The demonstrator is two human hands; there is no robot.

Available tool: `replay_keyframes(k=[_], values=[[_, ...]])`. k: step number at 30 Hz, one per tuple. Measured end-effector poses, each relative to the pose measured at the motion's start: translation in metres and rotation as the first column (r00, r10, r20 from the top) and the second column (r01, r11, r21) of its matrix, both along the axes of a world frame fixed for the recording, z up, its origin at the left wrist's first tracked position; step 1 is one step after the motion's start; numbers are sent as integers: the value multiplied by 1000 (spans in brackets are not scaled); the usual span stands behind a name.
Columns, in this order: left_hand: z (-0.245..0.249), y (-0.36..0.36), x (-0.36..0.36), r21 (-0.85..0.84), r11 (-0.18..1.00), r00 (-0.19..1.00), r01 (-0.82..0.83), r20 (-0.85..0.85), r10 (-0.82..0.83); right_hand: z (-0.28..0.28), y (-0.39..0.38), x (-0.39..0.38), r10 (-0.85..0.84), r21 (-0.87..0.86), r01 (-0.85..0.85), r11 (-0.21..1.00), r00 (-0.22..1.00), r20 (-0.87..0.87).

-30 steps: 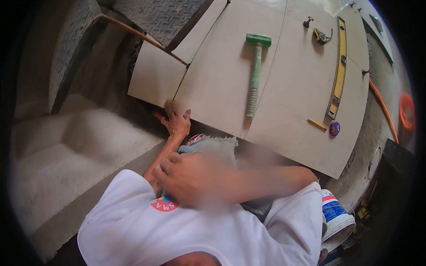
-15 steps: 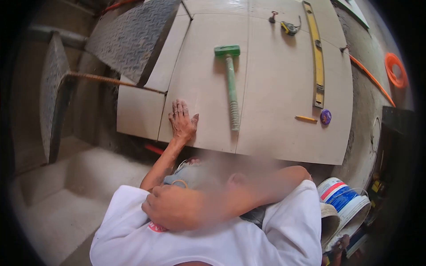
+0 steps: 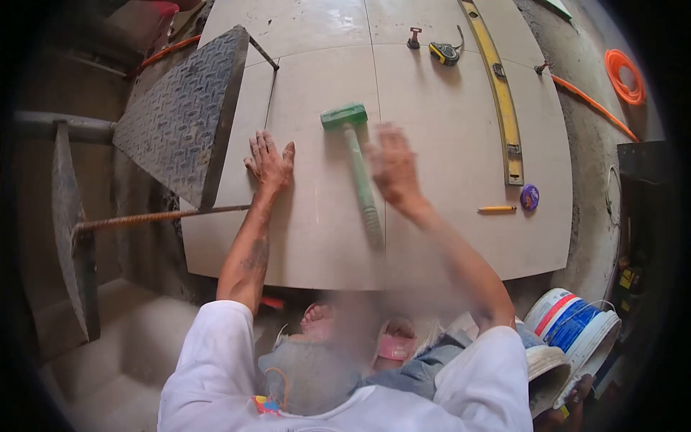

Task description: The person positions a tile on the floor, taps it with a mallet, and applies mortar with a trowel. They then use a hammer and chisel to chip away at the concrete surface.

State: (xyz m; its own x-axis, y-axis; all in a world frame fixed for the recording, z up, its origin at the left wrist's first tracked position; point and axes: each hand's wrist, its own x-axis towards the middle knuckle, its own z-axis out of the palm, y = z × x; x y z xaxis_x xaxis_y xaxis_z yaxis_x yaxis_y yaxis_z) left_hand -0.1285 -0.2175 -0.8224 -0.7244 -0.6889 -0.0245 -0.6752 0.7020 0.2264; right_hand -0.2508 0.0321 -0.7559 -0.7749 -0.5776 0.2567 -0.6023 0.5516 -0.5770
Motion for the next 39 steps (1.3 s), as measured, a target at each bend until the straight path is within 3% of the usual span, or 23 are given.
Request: replay_keyframes(k=[2,5,8,17,21,33,39], values=[[0,-17,-19,-15,999,999,37,23,-36,-39,18,-32,-105,216,84,973,991,87],[1,-43,-55,-7,998,998,61,35,-60,-56,24,-42,-29,443,47,895,998,-47],[13,-65,-84,57,996,996,64,57,-67,-44,16,-39,-23,567,38,823,999,-33],[5,-110,-142,13,998,998,54,-10,-54,-51,12,-39,-27,605,65,794,997,-72],[2,-126,-159,0,999,997,54,58,-54,-49,8,-41,-39,626,58,778,998,-44],[-3,-141,-177,-51,995,996,81,38,-79,-45,8,-43,-18,648,17,762,1000,-4],[1,-138,-180,-53,997,996,64,62,-60,-49,0,-65,45,563,-19,826,998,-32]])
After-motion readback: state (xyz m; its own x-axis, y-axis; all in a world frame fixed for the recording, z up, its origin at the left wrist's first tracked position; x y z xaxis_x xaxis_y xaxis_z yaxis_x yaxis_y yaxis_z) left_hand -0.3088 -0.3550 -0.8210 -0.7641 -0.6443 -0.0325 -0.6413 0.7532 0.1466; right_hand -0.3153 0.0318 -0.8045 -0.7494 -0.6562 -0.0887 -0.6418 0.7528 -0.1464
